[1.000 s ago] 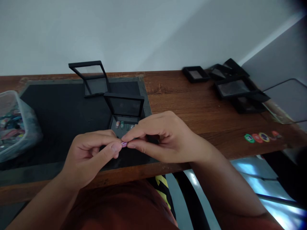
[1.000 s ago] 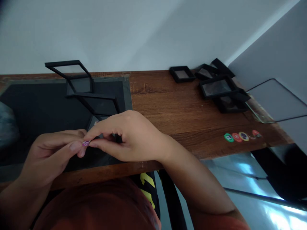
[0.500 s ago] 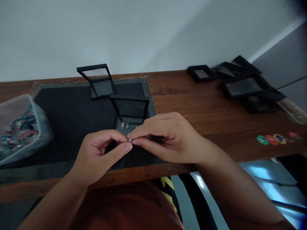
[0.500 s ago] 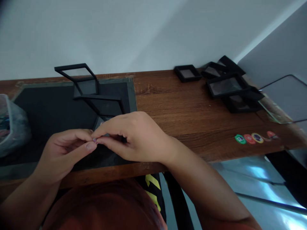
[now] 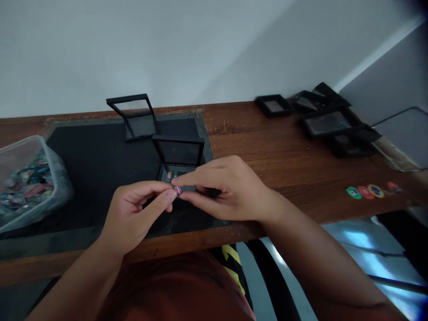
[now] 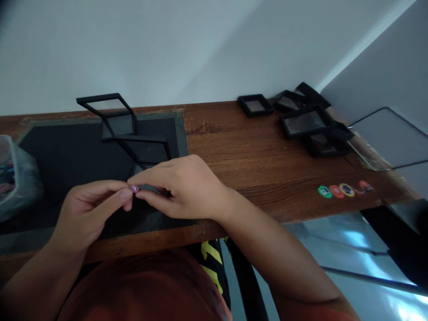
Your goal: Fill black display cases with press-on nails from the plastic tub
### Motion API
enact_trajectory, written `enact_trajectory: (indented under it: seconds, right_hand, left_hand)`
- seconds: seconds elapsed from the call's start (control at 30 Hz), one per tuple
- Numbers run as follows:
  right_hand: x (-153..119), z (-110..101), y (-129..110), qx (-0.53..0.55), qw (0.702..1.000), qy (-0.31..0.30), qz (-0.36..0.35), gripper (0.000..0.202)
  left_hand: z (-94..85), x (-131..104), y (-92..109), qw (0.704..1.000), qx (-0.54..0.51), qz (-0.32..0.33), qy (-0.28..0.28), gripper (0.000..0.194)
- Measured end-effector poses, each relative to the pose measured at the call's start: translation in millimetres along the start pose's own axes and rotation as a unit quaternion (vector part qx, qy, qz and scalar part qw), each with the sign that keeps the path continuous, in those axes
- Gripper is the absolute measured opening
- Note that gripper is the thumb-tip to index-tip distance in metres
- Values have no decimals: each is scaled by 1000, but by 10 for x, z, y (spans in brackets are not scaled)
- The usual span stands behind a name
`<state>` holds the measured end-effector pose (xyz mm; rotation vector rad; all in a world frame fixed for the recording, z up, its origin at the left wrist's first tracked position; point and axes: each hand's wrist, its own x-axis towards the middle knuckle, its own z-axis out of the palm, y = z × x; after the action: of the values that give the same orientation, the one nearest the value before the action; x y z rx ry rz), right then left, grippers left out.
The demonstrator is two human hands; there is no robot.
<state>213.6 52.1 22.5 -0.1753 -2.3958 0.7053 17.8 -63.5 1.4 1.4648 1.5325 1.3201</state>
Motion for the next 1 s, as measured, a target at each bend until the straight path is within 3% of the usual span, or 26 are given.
enact_trajectory:
  seconds: [0.2,0.37,0.43,0.63,0.8,1.0]
  right_hand:
    - [14,226,-10,-11,997,50,57,23]
    - [31,447,6,-112,992,-9,59,21]
    - [40,482,20,-149,987,-33,57,23]
    - [68,477,3,-180,974,-83,110,23]
    - [64,439,-1,-150,976,-80,136,29]
    - [29,239,54,-88,987,-93,99,19]
  left_hand:
    - [-104,-36,-28,982,95,29,163,10]
    - [-337,-202,-12,957,207,35,202,13]
    - [-431,-315,-42,945,257,41,195,13]
    - [-604,-594,-135,933,340,92,78,13]
    - [-652,-589,-196,939,329,90,50,13]
    - [-642,-539,-258,945,315,74,44,15]
